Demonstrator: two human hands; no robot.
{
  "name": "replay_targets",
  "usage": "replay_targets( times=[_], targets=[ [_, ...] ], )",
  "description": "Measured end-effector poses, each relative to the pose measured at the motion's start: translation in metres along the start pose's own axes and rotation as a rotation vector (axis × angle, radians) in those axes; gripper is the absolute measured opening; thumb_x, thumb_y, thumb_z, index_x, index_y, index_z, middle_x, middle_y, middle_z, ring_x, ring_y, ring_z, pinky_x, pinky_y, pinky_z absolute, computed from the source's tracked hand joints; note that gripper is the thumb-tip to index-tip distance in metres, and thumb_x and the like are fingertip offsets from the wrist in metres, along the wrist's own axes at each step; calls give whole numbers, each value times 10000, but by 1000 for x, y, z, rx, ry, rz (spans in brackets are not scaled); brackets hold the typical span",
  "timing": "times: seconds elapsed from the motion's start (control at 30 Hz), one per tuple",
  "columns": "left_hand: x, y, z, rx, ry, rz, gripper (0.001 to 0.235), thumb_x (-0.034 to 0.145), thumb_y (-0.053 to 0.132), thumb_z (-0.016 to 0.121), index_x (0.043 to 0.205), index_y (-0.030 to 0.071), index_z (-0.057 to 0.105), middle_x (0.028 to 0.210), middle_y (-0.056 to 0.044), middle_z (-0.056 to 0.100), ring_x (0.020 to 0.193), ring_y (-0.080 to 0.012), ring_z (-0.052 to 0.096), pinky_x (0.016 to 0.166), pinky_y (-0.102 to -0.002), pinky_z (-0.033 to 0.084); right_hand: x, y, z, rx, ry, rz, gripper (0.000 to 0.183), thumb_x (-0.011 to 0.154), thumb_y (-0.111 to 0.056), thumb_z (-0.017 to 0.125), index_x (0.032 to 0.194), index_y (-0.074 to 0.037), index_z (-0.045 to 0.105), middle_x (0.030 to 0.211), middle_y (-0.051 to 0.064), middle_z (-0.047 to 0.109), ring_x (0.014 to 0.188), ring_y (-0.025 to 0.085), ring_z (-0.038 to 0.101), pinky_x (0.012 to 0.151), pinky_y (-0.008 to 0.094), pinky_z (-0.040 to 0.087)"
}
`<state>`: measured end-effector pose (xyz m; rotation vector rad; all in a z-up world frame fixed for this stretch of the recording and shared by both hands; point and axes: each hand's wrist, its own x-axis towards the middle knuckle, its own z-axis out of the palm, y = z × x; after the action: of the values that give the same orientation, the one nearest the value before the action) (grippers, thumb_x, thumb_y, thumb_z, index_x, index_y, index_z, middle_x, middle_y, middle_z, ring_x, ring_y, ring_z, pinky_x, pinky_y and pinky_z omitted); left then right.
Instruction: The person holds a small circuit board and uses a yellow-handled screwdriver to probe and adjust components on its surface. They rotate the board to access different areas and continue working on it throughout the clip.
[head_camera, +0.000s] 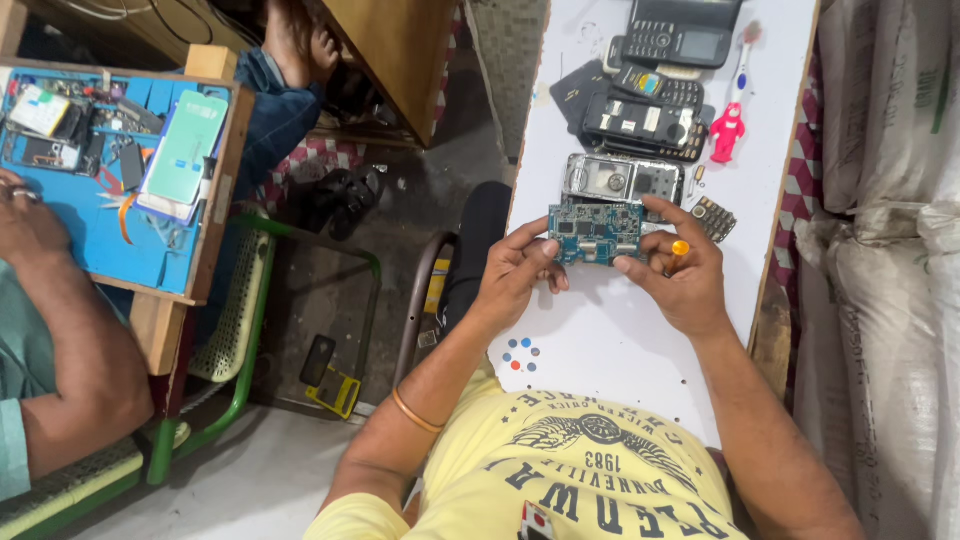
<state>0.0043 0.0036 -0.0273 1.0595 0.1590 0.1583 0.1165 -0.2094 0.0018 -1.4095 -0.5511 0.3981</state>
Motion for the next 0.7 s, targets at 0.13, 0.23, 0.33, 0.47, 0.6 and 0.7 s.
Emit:
replay_targets(
  times=[0.13,0.23,0.33,0.47,0.6,0.7],
  targets=[
    [0,2,2,-20,15,1,484,1049,198,618,1450,-55,522,935,-85,718,735,-154,698,621,-274,549,-1,3,-1,-12,-2,11,761,846,-11,830,1529,-25,494,956,7,660,676,-50,430,610,102,370],
    [3,2,4,-12,4,31,477,1057,198,615,1458,-44,522,905,-78,700,723,-150,695,613,-270,546,-1,2,-2,-55,-11,-1,798,811,-7,841,1525,-35,487,961,1,668,649,-52,416,565,105,341],
    [1,1,3,-18,-3,44,478,1073,206,605,1477,-32,513,882,-86,695,701,-146,683,610,-263,538,-4,-1,-1,-101,-56,9,858,766,-2,856,1531,-43,469,921,-2,664,611,-56,389,538,106,318],
    [4,1,3,-30,-17,30,481,1078,232,575,1488,-3,488,879,-99,719,674,-135,671,601,-256,539,-1,-6,1,-107,-76,14,861,743,9,858,1511,-43,472,904,13,675,578,-59,381,508,113,301],
    [1,0,2,-14,-18,25,489,1084,243,565,1501,4,476,890,-94,718,687,-133,673,615,-253,543,-2,-6,3,-102,-58,42,807,729,17,855,1453,-38,504,920,31,700,558,-63,387,477,118,299],
    [1,2,3,33,-17,42,513,1067,221,587,1516,9,461,895,-90,713,704,-129,678,617,-246,545,0,-8,5,-138,-45,42,775,721,20,857,1417,-37,523,932,34,710,550,-63,379,468,124,286]
  ],
)
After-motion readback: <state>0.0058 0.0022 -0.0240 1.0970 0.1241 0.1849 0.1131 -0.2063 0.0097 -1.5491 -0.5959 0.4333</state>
